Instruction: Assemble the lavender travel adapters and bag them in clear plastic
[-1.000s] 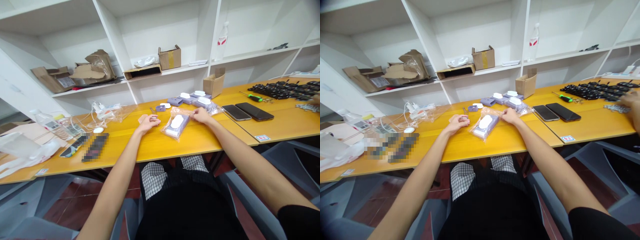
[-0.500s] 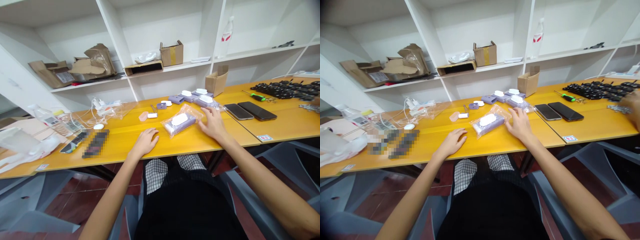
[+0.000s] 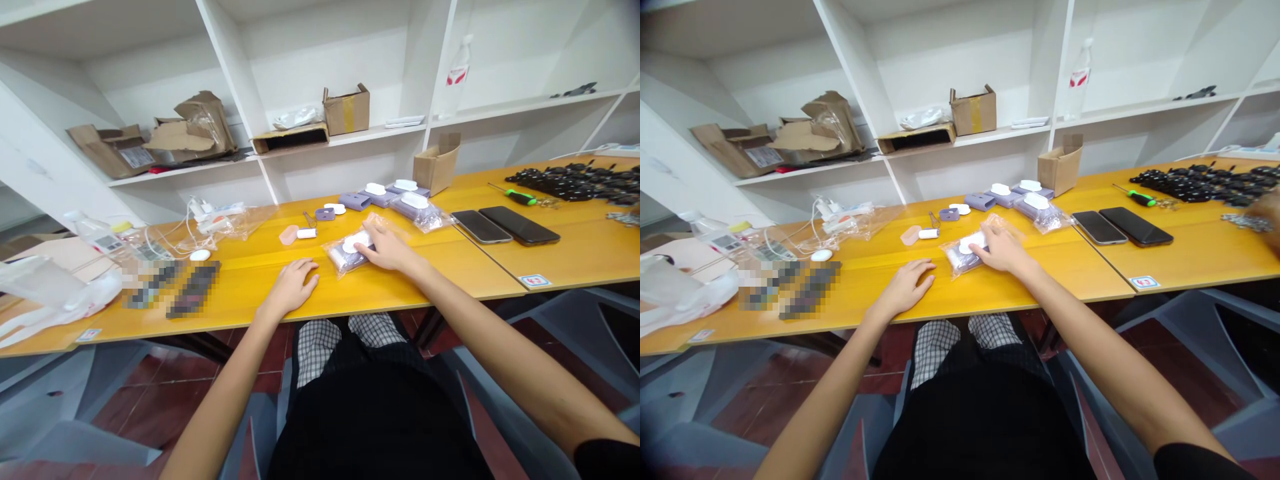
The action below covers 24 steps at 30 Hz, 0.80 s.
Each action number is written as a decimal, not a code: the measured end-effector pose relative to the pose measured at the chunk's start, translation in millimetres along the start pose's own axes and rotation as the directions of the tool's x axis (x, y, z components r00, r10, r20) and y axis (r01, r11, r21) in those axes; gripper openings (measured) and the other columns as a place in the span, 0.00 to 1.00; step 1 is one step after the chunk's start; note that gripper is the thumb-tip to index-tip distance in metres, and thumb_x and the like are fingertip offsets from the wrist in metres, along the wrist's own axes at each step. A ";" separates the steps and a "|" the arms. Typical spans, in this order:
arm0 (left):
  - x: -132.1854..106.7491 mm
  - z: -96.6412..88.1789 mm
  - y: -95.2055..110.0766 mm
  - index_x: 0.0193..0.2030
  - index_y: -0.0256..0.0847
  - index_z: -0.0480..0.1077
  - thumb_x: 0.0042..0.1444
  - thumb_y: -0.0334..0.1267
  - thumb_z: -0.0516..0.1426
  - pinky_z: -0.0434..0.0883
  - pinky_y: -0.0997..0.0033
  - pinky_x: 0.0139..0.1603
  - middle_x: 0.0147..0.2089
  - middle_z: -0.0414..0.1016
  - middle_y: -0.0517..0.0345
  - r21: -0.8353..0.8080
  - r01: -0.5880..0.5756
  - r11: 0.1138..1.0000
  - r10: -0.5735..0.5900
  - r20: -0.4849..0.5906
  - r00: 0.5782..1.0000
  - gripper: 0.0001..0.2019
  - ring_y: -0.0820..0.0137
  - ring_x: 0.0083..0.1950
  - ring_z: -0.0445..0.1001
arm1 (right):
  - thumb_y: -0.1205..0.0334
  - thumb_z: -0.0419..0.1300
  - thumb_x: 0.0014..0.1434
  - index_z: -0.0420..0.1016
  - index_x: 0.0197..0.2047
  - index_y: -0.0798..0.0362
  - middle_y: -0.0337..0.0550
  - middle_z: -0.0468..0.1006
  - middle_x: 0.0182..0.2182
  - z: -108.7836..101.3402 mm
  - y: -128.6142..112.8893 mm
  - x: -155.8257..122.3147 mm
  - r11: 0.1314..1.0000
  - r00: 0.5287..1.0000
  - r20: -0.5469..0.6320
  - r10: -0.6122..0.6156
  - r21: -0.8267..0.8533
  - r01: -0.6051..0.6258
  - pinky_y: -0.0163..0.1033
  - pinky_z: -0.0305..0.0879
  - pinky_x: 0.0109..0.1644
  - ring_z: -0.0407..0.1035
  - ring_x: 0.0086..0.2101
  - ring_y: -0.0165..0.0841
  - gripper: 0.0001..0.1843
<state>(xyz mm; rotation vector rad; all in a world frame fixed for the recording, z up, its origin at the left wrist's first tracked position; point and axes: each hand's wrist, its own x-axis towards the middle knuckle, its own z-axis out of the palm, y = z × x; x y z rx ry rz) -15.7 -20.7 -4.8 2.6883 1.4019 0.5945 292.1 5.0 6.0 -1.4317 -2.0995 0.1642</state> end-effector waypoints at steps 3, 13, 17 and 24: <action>0.4 -0.2 0.5 0.59 0.42 0.75 0.68 0.44 0.53 0.65 0.44 0.71 0.66 0.74 0.43 -0.010 0.011 1.000 -0.011 -0.005 1.000 0.18 0.50 0.67 0.71 | 0.38 0.52 0.70 0.60 0.74 0.56 0.62 0.69 0.68 1.7 -3.2 -1.8 1.000 1.000 -0.015 0.024 0.008 -0.024 0.63 0.59 0.70 0.60 0.69 0.60 0.40; 1.0 -3.0 3.7 0.56 0.41 0.74 0.68 0.43 0.54 0.67 0.44 0.69 0.63 0.76 0.43 -0.044 0.003 0.999 -0.003 0.000 1.000 0.15 0.50 0.65 0.73 | 0.39 0.55 0.68 0.61 0.75 0.55 0.59 0.66 0.71 14.2 -22.2 1.5 0.984 0.999 -0.027 0.038 0.177 -0.032 0.61 0.55 0.74 0.59 0.70 0.55 0.41; 1.8 -3.4 4.4 0.53 0.43 0.74 0.66 0.41 0.56 0.69 0.46 0.66 0.59 0.78 0.45 -0.084 0.002 0.996 -0.003 -0.016 1.000 0.12 0.51 0.62 0.75 | 0.40 0.51 0.72 0.64 0.74 0.52 0.54 0.68 0.71 3.1 -10.4 -3.2 0.937 0.990 -0.119 0.082 0.348 -0.035 0.56 0.55 0.75 0.62 0.69 0.49 0.36; 2.4 -5.3 6.0 0.53 0.44 0.75 0.65 0.41 0.57 0.67 0.43 0.68 0.61 0.77 0.45 -0.107 0.021 0.994 -0.022 -0.009 1.000 0.13 0.50 0.63 0.74 | 0.38 0.46 0.73 0.62 0.76 0.50 0.49 0.62 0.74 2.0 7.2 -15.9 0.952 0.998 0.057 0.041 0.300 -0.056 0.57 0.45 0.78 0.53 0.73 0.48 0.38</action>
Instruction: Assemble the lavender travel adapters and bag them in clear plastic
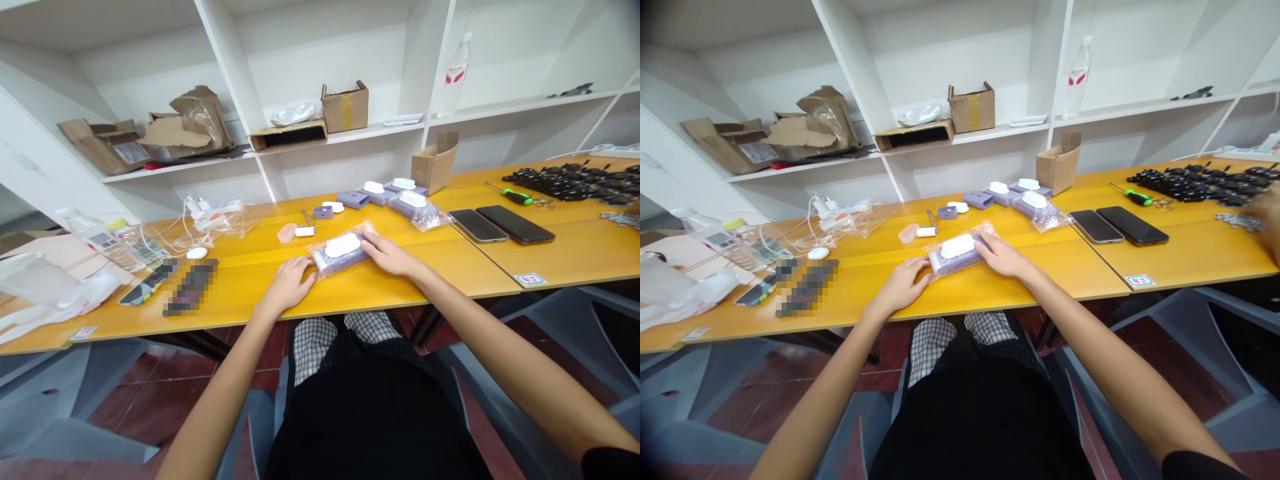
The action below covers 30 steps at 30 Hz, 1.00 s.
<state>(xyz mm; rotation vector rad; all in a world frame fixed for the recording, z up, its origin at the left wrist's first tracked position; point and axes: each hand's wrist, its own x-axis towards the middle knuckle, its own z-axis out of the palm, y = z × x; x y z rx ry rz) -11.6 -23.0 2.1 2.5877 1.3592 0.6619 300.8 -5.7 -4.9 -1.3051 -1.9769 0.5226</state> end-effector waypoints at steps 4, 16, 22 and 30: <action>0.2 -0.5 -0.2 0.54 0.44 0.74 0.66 0.41 0.56 0.67 0.43 0.68 0.62 0.77 0.44 -0.005 -0.004 1.000 0.004 0.006 1.000 0.13 0.50 0.63 0.74 | 0.36 0.46 0.73 0.60 0.77 0.51 0.49 0.60 0.74 4.2 2.6 0.4 1.000 1.000 0.010 -0.007 0.008 0.007 0.55 0.44 0.79 0.52 0.74 0.47 0.39; -0.6 0.6 0.5 0.54 0.44 0.74 0.67 0.41 0.56 0.67 0.45 0.68 0.61 0.77 0.45 0.014 -0.012 1.000 0.012 0.002 1.000 0.12 0.52 0.63 0.74 | 0.43 0.46 0.74 0.78 0.64 0.55 0.51 0.79 0.61 -35.9 14.4 26.8 0.997 0.974 -0.222 -0.038 0.059 0.052 0.54 0.62 0.71 0.70 0.64 0.50 0.32; 0.0 1.1 -1.3 0.53 0.44 0.74 0.66 0.42 0.56 0.67 0.44 0.67 0.61 0.77 0.45 0.012 -0.007 1.000 0.007 0.002 1.000 0.12 0.50 0.63 0.74 | 0.49 0.48 0.72 0.73 0.69 0.45 0.44 0.68 0.70 -23.1 44.7 51.3 0.974 0.995 0.100 -0.006 -0.224 0.029 0.68 0.47 0.75 0.57 0.71 0.54 0.28; 0.3 2.0 -2.7 0.54 0.43 0.74 0.67 0.43 0.56 0.68 0.45 0.67 0.60 0.77 0.43 0.019 -0.006 1.000 0.006 0.005 1.000 0.13 0.50 0.62 0.74 | 0.44 0.48 0.71 0.60 0.75 0.28 0.31 0.56 0.75 -14.3 52.1 47.7 0.935 0.963 0.253 0.096 -0.353 0.000 0.89 0.27 0.67 0.46 0.74 0.64 0.30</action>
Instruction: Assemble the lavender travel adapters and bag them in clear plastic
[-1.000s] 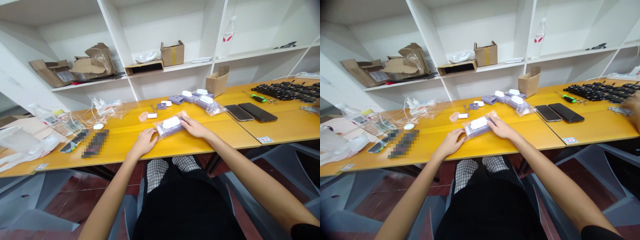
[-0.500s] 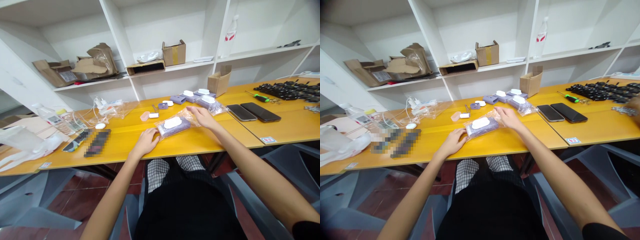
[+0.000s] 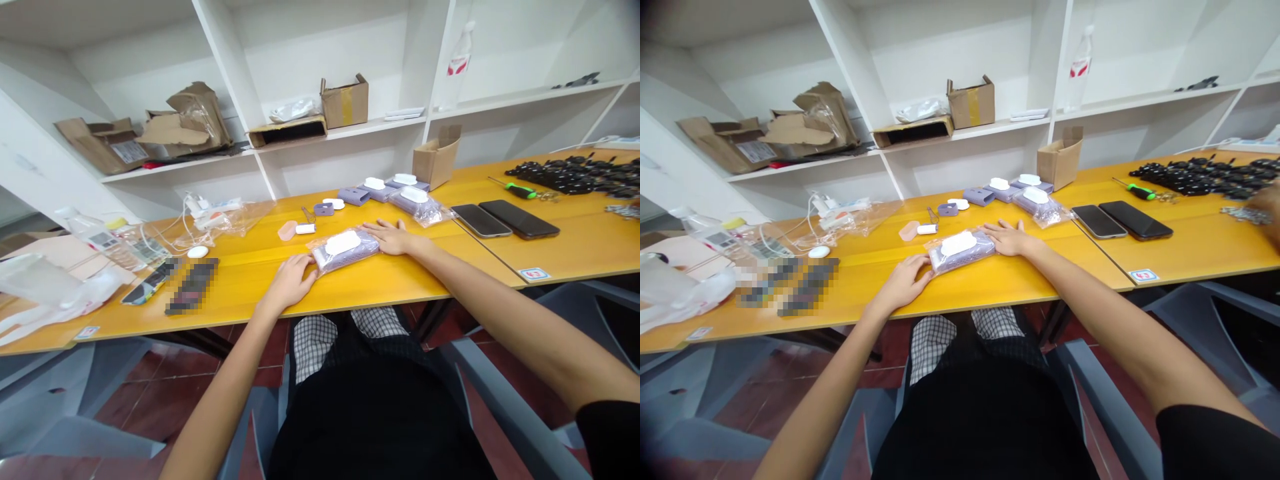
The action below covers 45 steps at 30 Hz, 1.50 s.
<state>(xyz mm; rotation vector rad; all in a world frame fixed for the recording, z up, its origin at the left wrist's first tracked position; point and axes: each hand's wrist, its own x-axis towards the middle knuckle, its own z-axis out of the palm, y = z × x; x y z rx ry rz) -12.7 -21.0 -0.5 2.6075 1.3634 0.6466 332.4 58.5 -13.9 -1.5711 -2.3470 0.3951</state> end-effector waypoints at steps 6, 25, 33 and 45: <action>-0.4 -0.3 0.0 0.53 0.43 0.73 0.66 0.42 0.56 0.67 0.45 0.68 0.60 0.77 0.44 -0.028 -0.007 1.000 0.007 -0.009 1.000 0.12 0.50 0.62 0.74 | 0.49 0.49 0.71 0.62 0.74 0.31 0.33 0.56 0.76 2.4 -3.9 -7.0 0.996 0.996 -0.061 -0.067 -0.067 0.062 0.89 0.25 0.67 0.40 0.75 0.65 0.29; 1.2 -1.2 -2.4 0.51 0.38 0.68 0.66 0.37 0.51 0.71 0.45 0.63 0.55 0.76 0.39 0.086 -0.019 0.996 0.017 0.025 1.000 0.11 0.50 0.58 0.75 | 0.53 0.38 0.75 0.51 0.79 0.41 0.39 0.50 0.78 0.8 -23.1 -20.5 0.933 0.987 -0.020 -0.161 -0.330 0.146 0.86 0.33 0.69 0.41 0.75 0.61 0.33; 2.0 -1.9 -2.5 0.48 0.38 0.68 0.64 0.34 0.50 0.73 0.46 0.59 0.50 0.76 0.40 0.108 0.006 0.994 -0.008 0.019 1.000 0.09 0.52 0.52 0.76 | 0.56 0.43 0.72 0.59 0.76 0.50 0.47 0.55 0.76 2.9 -42.5 -31.8 0.918 0.993 -0.023 -0.116 -0.384 0.098 0.87 0.32 0.68 0.46 0.74 0.60 0.33; -4.8 -7.3 -30.7 0.70 0.31 0.66 0.70 0.38 0.43 0.58 0.49 0.78 0.75 0.64 0.40 0.221 0.101 0.970 -0.119 0.070 0.990 0.27 0.54 0.76 0.63 | 0.44 0.32 0.75 0.55 0.78 0.52 0.50 0.54 0.77 -1.0 -10.2 -92.0 0.991 0.988 -0.141 0.058 -0.111 -0.074 0.61 0.47 0.76 0.48 0.75 0.46 0.38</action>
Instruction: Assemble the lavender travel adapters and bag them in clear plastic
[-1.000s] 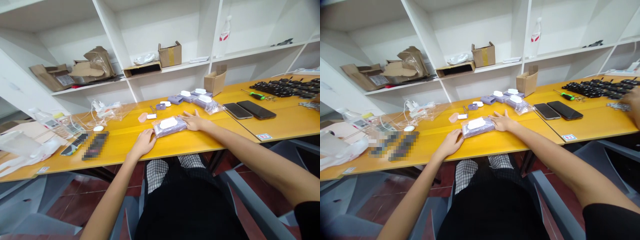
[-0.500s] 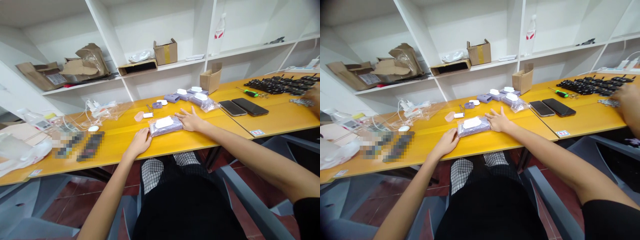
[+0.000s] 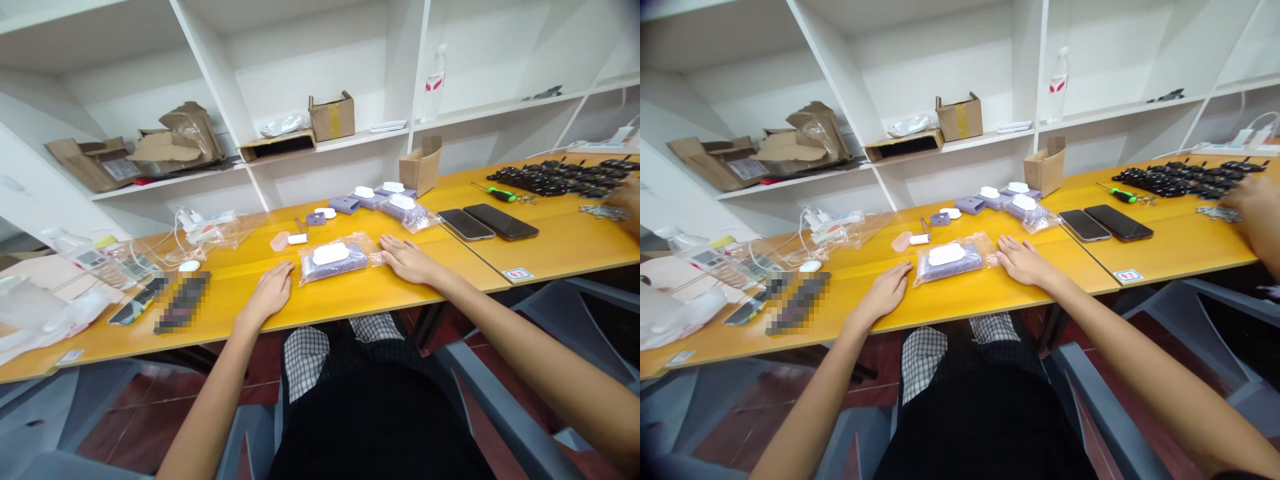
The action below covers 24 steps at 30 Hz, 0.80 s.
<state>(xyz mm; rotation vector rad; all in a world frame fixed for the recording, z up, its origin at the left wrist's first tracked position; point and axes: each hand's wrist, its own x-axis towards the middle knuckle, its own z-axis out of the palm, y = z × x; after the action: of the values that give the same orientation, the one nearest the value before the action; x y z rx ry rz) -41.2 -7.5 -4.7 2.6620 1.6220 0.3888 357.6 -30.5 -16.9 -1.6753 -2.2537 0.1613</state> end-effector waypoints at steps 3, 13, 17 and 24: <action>-2.8 -3.2 2.7 0.74 0.34 0.62 0.73 0.45 0.41 0.55 0.45 0.79 0.78 0.58 0.43 0.039 0.060 0.997 -0.062 0.055 0.997 0.29 0.54 0.79 0.57 | 0.41 0.33 0.74 0.54 0.79 0.51 0.48 0.54 0.76 -0.2 8.0 -24.0 0.998 0.999 0.031 0.030 -0.048 -0.029 0.59 0.43 0.78 0.46 0.75 0.46 0.40; -5.1 -7.3 8.3 0.79 0.40 0.53 0.74 0.53 0.40 0.49 0.40 0.79 0.81 0.48 0.46 0.069 0.074 0.995 -0.084 0.156 0.984 0.33 0.55 0.82 0.48 | 0.39 0.33 0.73 0.51 0.79 0.57 0.51 0.49 0.77 -1.5 1.6 -31.7 0.987 0.992 0.093 0.090 -0.143 -0.077 0.59 0.38 0.79 0.42 0.76 0.45 0.43; -4.9 -4.2 4.0 0.78 0.40 0.55 0.74 0.52 0.42 0.50 0.37 0.78 0.80 0.50 0.43 0.025 0.049 0.999 -0.051 0.128 0.990 0.32 0.52 0.81 0.50 | 0.39 0.35 0.73 0.54 0.79 0.55 0.52 0.52 0.77 1.2 4.6 -32.2 0.986 0.995 0.065 0.069 -0.156 -0.058 0.61 0.42 0.78 0.45 0.75 0.45 0.42; -6.1 -8.5 8.2 0.75 0.42 0.59 0.73 0.50 0.44 0.51 0.35 0.77 0.80 0.54 0.42 0.006 0.049 0.999 -0.050 0.117 0.992 0.29 0.51 0.80 0.53 | 0.39 0.40 0.72 0.58 0.77 0.52 0.52 0.58 0.75 5.9 11.6 -33.8 0.990 0.999 -0.016 0.042 -0.130 -0.044 0.63 0.48 0.76 0.52 0.74 0.49 0.39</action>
<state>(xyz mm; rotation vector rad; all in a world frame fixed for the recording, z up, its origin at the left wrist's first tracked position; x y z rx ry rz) -38.5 -17.8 3.3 2.5867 1.6516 0.2242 375.0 -58.4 -32.2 -1.7864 -2.2630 0.0125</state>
